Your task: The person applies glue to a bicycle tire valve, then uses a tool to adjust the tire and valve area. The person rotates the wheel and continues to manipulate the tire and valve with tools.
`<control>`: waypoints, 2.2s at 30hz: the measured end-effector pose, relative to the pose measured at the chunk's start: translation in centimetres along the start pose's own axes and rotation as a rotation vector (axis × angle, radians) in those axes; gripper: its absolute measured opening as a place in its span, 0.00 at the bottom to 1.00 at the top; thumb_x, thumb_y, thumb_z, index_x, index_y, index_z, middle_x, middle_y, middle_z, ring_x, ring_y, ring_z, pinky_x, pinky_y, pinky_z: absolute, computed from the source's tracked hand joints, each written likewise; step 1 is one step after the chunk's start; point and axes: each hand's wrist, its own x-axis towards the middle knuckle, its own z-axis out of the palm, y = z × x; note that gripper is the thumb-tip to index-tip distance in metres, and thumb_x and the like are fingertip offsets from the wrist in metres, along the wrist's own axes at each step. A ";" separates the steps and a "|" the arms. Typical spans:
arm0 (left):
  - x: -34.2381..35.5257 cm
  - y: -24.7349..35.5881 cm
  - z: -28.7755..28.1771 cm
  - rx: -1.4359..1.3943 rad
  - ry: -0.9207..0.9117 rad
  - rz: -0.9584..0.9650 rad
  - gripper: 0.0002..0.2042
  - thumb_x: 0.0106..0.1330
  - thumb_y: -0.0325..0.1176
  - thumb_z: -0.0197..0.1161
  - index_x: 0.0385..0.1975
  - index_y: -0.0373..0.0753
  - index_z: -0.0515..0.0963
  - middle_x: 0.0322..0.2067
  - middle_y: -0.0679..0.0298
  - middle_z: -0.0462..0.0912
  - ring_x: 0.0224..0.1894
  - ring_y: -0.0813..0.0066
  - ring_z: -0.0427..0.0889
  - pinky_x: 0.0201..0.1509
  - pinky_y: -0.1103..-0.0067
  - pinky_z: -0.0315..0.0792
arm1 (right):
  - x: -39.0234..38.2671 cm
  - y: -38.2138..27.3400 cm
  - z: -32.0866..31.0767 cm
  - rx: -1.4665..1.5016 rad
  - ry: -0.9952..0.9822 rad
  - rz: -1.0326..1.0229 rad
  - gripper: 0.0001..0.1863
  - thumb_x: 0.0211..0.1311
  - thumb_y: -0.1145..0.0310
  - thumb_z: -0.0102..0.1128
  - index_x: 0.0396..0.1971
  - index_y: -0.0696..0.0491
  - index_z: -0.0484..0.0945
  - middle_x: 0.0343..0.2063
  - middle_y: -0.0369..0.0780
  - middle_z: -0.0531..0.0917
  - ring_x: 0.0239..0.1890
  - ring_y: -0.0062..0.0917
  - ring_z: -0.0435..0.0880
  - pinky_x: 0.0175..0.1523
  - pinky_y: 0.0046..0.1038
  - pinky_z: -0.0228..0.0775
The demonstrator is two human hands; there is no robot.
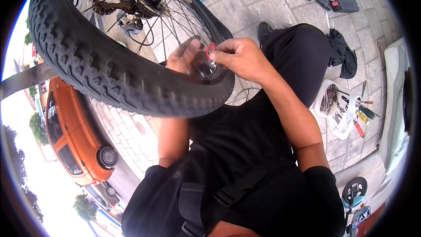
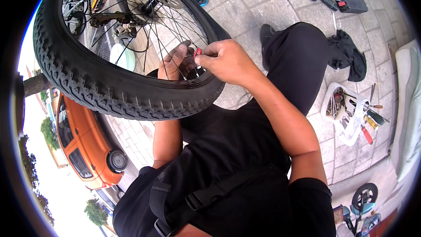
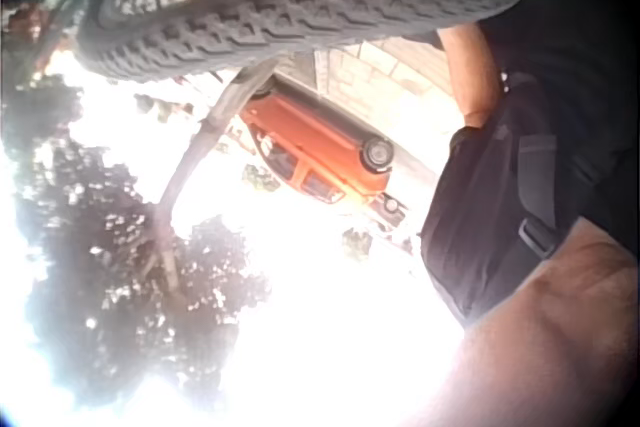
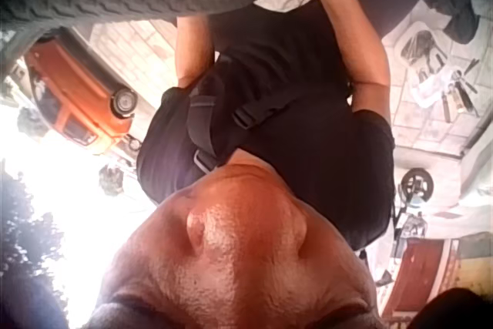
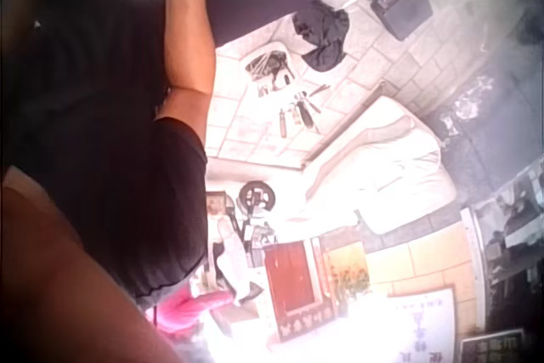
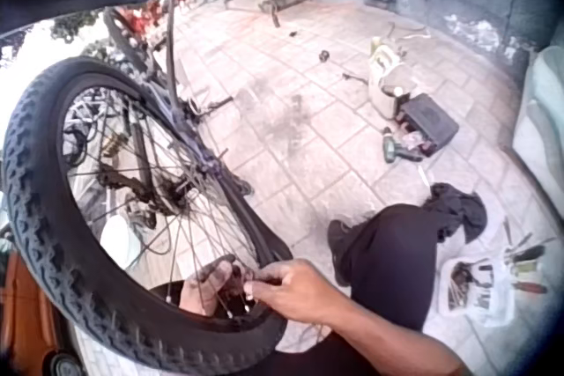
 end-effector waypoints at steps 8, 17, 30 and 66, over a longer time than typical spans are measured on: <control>0.1 0.1 -0.1 0.061 0.037 0.006 0.21 0.71 0.44 0.70 0.52 0.31 0.82 0.37 0.63 0.85 0.34 0.78 0.82 0.40 0.80 0.75 | -0.1 -1.3 0.7 -0.151 -0.034 -0.080 0.18 0.59 0.59 0.70 0.36 0.63 0.89 0.26 0.49 0.88 0.30 0.34 0.88 0.41 0.33 0.78; -1.2 -1.7 -1.6 0.033 -0.072 0.071 0.17 0.72 0.40 0.71 0.51 0.32 0.82 0.36 0.65 0.88 0.34 0.79 0.83 0.39 0.81 0.77 | 0.1 -5.6 0.6 -0.641 -0.164 -0.055 0.20 0.55 0.56 0.72 0.34 0.61 0.87 0.28 0.53 0.87 0.34 0.42 0.88 0.41 0.37 0.77; -0.4 -0.5 -1.3 0.245 -0.052 -0.091 0.15 0.70 0.40 0.73 0.40 0.33 0.83 0.30 0.65 0.85 0.29 0.78 0.82 0.32 0.81 0.75 | -0.7 -2.0 0.9 -0.451 -0.079 -0.058 0.17 0.61 0.60 0.71 0.37 0.62 0.88 0.29 0.50 0.88 0.32 0.36 0.88 0.41 0.34 0.77; 2.8 -1.5 -3.9 0.328 -0.261 0.271 0.16 0.74 0.41 0.70 0.26 0.39 0.80 0.22 0.71 0.80 0.24 0.85 0.72 0.30 0.83 0.66 | -2.4 1.0 0.5 0.223 -0.106 0.097 0.19 0.61 0.56 0.70 0.34 0.60 0.90 0.25 0.32 0.84 0.29 0.17 0.78 0.33 0.26 0.67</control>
